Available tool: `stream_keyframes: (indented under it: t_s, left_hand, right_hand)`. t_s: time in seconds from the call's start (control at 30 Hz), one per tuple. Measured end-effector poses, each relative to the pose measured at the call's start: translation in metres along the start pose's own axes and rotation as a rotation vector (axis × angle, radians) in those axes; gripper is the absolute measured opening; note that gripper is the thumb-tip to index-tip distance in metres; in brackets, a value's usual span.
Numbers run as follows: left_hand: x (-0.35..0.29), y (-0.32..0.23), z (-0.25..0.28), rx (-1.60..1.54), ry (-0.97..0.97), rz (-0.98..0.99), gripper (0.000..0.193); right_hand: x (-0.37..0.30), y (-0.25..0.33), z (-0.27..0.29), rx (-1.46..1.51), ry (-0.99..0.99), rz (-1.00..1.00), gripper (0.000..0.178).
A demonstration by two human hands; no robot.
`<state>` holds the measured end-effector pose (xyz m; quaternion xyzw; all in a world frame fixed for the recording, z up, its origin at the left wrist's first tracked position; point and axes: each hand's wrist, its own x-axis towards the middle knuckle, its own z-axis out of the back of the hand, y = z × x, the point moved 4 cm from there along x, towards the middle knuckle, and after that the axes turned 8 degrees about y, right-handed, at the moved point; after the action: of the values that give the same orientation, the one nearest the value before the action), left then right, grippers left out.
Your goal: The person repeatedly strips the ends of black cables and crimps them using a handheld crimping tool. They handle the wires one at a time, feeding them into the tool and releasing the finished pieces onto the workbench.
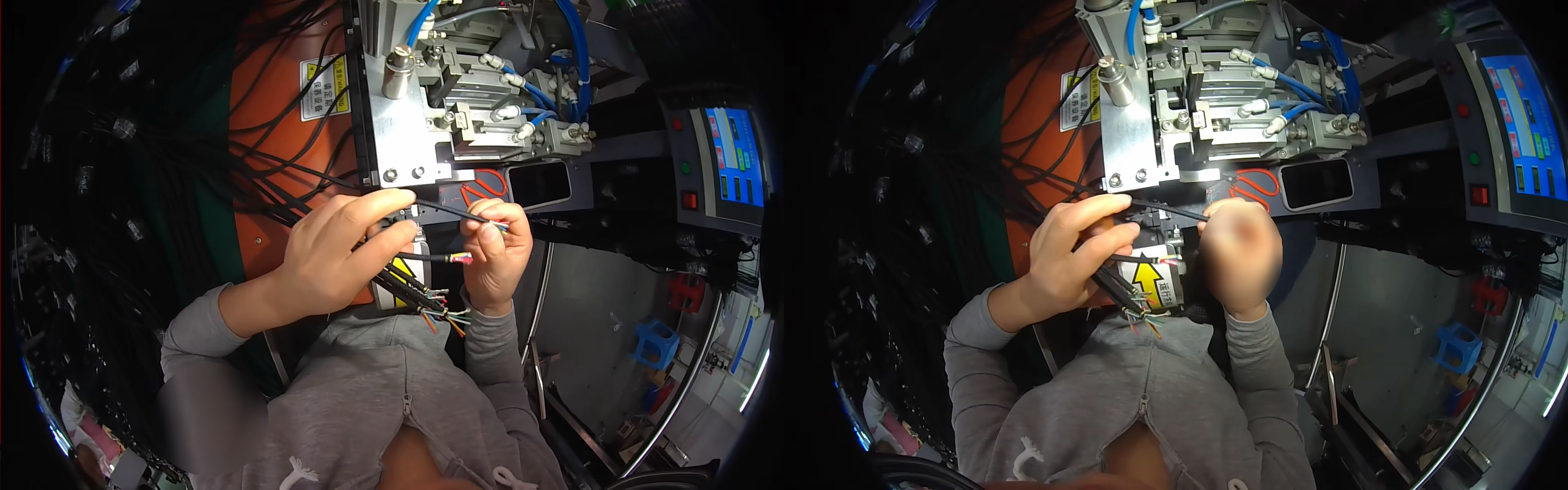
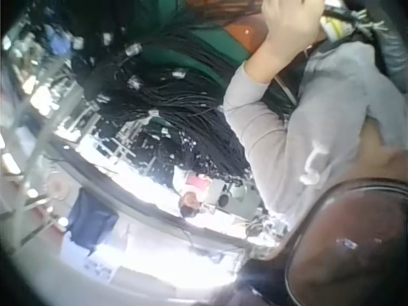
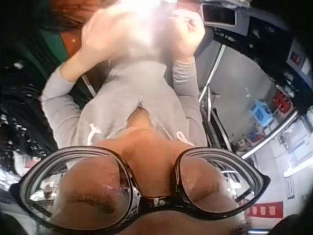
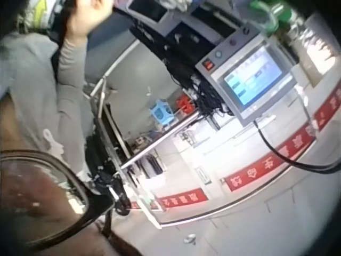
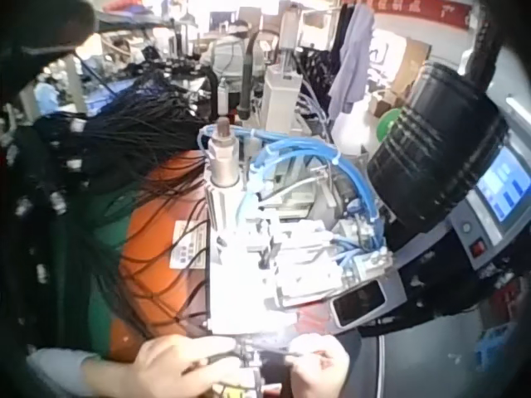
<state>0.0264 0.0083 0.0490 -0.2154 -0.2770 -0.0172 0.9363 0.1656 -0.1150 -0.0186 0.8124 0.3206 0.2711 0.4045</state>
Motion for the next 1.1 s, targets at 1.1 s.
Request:
stream_keyframes:
  t_s: [1.1]
  left_hand:
    - [-0.002, 0.002, -0.008, -0.057, 0.149, 0.16, 0.013]
  right_hand:
    - [0.01, 0.025, -0.051, -1.014, 0.149, 0.403, 0.019]
